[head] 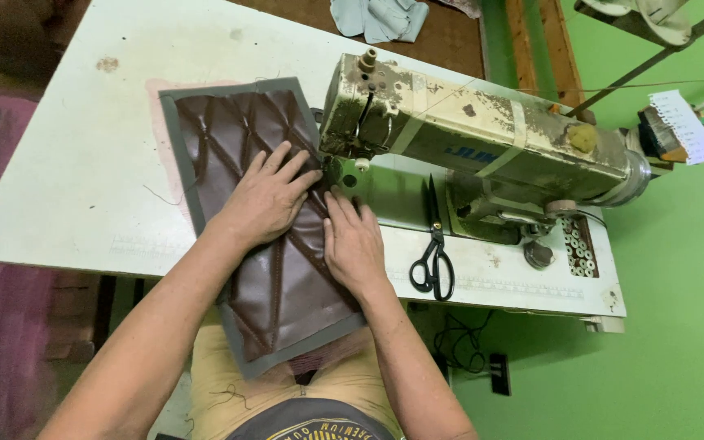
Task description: Trimming the edges of a quilted brown material with scissors and positioning it on a sewing machine table.
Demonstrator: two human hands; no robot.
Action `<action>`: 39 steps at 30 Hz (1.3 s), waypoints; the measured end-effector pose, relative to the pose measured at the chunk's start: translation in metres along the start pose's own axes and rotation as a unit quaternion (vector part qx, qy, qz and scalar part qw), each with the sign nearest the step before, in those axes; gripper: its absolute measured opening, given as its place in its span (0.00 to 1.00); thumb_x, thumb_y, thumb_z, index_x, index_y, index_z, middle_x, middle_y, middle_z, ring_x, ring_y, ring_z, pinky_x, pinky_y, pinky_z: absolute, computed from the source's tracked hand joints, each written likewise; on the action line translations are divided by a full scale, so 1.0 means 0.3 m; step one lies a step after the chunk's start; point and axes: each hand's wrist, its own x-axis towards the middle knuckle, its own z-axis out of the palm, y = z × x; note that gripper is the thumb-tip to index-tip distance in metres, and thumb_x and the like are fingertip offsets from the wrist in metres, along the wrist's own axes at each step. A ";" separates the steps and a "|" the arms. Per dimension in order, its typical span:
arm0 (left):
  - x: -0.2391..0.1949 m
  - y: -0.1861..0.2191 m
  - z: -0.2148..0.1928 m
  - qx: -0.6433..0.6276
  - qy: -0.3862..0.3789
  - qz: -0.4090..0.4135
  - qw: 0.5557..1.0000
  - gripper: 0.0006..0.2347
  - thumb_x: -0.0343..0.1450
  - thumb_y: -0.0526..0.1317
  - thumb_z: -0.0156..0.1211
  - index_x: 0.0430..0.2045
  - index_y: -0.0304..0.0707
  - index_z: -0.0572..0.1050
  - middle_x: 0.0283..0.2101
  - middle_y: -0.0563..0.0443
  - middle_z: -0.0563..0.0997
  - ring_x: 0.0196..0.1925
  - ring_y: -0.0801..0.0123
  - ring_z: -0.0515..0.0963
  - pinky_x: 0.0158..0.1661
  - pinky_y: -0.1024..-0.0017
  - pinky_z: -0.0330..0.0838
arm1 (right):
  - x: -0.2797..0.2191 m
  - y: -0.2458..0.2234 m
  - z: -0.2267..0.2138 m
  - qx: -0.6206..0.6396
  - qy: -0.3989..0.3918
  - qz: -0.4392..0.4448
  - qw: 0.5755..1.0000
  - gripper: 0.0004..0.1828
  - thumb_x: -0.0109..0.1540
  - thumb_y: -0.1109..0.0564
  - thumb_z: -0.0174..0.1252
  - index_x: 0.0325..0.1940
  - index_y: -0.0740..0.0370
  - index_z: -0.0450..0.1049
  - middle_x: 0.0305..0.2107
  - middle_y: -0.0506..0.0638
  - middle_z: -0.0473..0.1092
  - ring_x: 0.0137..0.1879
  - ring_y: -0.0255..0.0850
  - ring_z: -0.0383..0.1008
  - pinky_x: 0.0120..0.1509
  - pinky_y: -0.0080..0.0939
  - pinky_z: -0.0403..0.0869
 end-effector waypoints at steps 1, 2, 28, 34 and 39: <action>0.001 0.000 0.004 -0.001 0.000 0.001 1.000 0.16 0.78 0.44 0.45 0.59 0.46 0.73 0.68 0.40 0.68 0.74 0.39 0.60 0.65 0.38 0.60 | -0.001 -0.001 -0.006 -0.001 0.000 0.001 1.000 0.25 0.70 0.51 0.41 0.71 0.54 0.66 0.63 0.52 0.67 0.63 0.60 0.67 0.67 0.58 0.66; 0.002 -0.001 0.008 0.004 -0.010 -0.017 1.000 0.17 0.77 0.45 0.43 0.61 0.49 0.72 0.67 0.42 0.70 0.74 0.41 0.61 0.65 0.37 0.59 | -0.002 -0.003 -0.011 -0.008 -0.011 0.005 1.000 0.26 0.70 0.50 0.40 0.72 0.54 0.65 0.64 0.52 0.66 0.64 0.61 0.66 0.67 0.59 0.65; -0.003 0.045 0.071 -0.016 0.016 -0.122 0.992 0.21 0.74 0.48 0.40 0.64 0.58 0.70 0.69 0.38 0.67 0.75 0.41 0.58 0.66 0.37 0.53 | 0.113 -0.015 -0.086 -0.043 -0.097 0.090 0.990 0.29 0.66 0.38 0.37 0.68 0.40 0.70 0.58 0.57 0.68 0.60 0.66 0.68 0.57 0.62 0.69; -0.001 0.044 0.066 -0.014 0.015 -0.120 0.993 0.22 0.73 0.48 0.40 0.62 0.58 0.72 0.69 0.39 0.68 0.75 0.41 0.59 0.66 0.38 0.54 | 0.106 -0.032 -0.115 -0.017 -0.118 0.108 0.987 0.30 0.67 0.38 0.36 0.72 0.37 0.65 0.63 0.60 0.65 0.66 0.69 0.62 0.61 0.64 0.67; 0.000 0.041 0.076 -0.003 0.022 -0.120 0.993 0.22 0.73 0.48 0.40 0.63 0.58 0.71 0.69 0.40 0.68 0.75 0.42 0.59 0.67 0.38 0.54 | 0.098 -0.027 -0.106 -0.008 -0.116 0.108 0.987 0.29 0.68 0.39 0.35 0.73 0.35 0.63 0.69 0.53 0.60 0.71 0.65 0.57 0.64 0.62 0.66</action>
